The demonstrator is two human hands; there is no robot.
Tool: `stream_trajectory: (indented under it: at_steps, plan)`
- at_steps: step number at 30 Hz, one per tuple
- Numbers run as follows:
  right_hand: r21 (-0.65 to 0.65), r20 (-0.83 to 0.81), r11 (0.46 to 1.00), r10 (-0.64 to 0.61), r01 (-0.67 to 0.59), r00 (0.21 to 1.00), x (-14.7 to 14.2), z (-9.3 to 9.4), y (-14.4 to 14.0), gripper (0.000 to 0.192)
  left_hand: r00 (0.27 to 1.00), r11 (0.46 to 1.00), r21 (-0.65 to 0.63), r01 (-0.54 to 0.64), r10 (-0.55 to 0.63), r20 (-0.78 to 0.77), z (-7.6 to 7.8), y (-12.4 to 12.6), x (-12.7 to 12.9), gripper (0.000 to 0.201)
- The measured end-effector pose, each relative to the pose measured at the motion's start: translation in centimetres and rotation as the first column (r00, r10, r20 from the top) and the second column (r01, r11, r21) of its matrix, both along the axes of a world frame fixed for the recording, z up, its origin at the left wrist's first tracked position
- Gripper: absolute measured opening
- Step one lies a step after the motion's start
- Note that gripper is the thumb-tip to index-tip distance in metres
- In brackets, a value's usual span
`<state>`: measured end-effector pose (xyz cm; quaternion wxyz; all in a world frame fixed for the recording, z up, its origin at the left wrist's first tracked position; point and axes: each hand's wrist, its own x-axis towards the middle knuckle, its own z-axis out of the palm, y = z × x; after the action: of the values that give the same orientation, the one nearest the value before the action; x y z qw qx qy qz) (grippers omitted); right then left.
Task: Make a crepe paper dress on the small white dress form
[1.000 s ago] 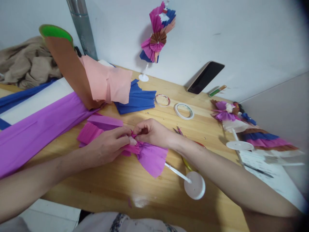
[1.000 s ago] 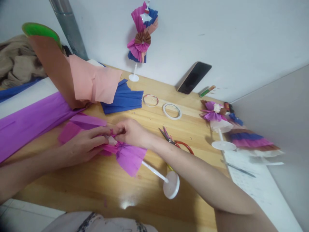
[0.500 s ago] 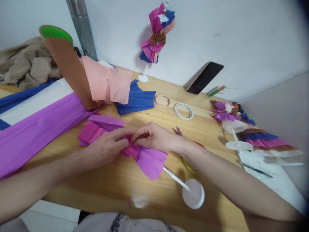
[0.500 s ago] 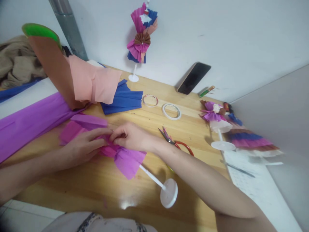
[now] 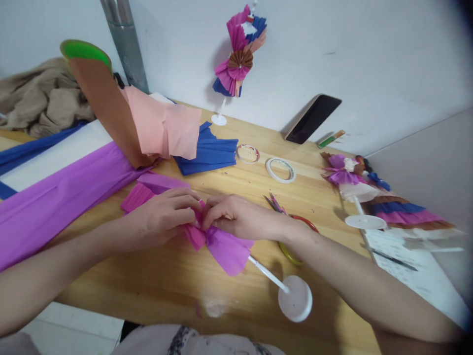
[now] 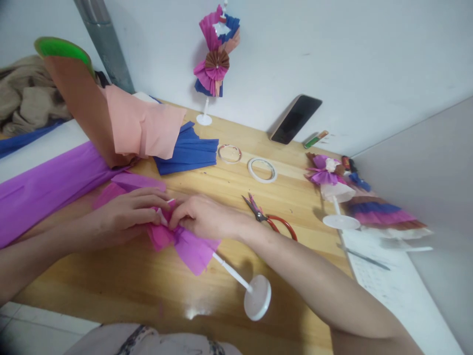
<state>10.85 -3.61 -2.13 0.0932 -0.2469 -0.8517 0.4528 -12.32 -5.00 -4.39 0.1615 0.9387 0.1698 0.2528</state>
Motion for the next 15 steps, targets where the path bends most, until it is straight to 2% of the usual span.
stream_trajectory:
  at_steps: [4, 7, 10, 13, 15]
  plan:
    - [0.041, 0.004, 0.999, 0.035, -0.035, 0.999, 0.1, 0.3, -0.1, 0.035, 0.994, 0.993, -0.085, 0.08, -0.086, -0.074, 0.4, 0.9, 0.6, 0.019]
    - [0.008, 0.023, 1.0, 0.014, -0.014, 1.0, 0.3, 0.5, -0.3, 0.038, 0.986, 0.982, -0.158, 0.106, -0.125, -0.112, 0.8, 1.6, 1.3, 0.018]
    - [-0.043, 0.043, 0.998, -0.046, 0.047, 0.998, 0.7, 0.5, -0.4, 0.04, 0.987, 0.969, -0.215, 0.126, -0.143, -0.07, 1.5, 2.0, 2.0, 0.021]
    - [-0.08, 0.054, 0.989, -0.119, 0.123, 0.991, 1.0, 0.6, -0.5, 0.033, 0.99, 0.954, -0.276, 0.114, -0.132, -0.045, 2.0, 2.2, 2.3, 0.021]
    - [-0.122, 0.035, 0.98, -0.153, 0.156, 0.988, 1.0, 0.8, -0.6, 0.021, 0.991, 0.941, -0.325, 0.094, -0.119, -0.057, 2.1, 2.2, 2.3, 0.018]
